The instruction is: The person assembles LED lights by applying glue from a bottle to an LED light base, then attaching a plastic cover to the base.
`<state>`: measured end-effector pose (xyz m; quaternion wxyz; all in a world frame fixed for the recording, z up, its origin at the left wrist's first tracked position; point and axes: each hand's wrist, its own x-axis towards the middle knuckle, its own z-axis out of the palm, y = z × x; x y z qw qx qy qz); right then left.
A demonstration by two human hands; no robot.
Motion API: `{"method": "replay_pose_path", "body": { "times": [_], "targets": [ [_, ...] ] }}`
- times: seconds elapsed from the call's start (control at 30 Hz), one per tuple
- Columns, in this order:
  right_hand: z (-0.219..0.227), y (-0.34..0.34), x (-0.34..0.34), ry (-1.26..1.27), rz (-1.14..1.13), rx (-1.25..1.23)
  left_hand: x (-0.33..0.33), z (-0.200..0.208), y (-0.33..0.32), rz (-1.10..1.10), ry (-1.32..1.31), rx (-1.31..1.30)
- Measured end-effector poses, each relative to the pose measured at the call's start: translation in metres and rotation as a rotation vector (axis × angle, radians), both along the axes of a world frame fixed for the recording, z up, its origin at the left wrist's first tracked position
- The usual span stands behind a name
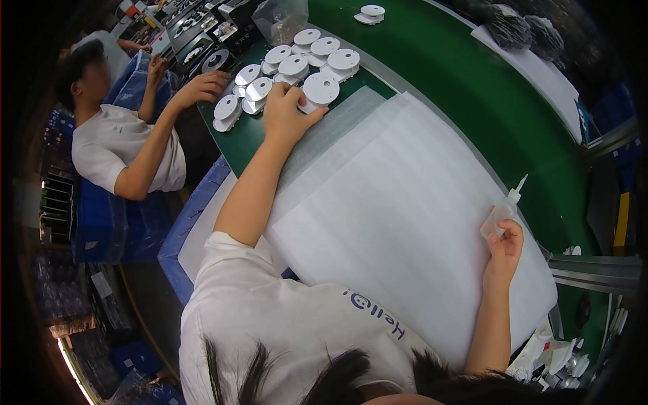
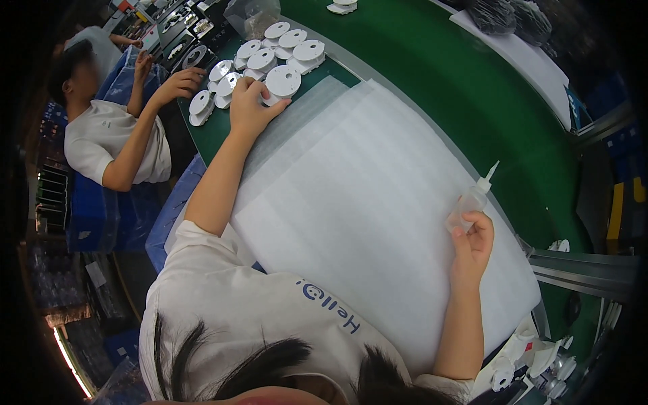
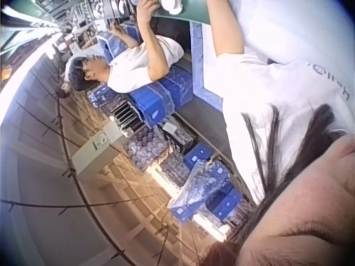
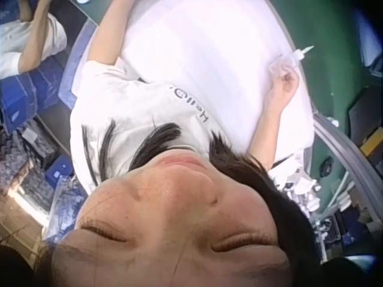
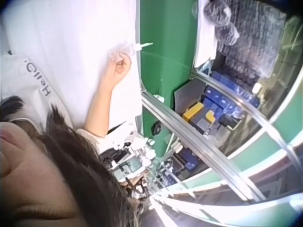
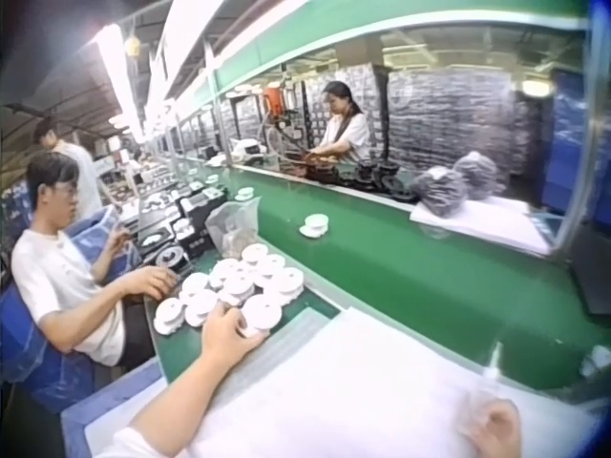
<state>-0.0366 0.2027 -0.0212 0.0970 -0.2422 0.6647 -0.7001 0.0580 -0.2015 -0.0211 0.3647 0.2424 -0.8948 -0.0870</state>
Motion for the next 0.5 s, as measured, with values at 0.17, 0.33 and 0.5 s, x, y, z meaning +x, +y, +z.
{"method": "replay_pose_path", "body": {
  "times": [0.17, 0.33, 0.5],
  "targets": [
    [0.0035, -0.0016, 0.0018, -0.007, -0.006, 0.011, 0.0015, -0.0013, -0.0036, 0.092, -0.083, 0.085],
    [0.0034, -0.0020, 0.0018, -0.003, -0.006, 0.005, -0.0007, 0.0025, -0.0011, 0.214, -0.183, 0.179],
    [0.0023, 0.0004, 0.0005, -0.045, 0.030, -0.017, -0.0001, 0.0009, -0.0036, 0.205, -0.151, 0.177]
  ]
}}
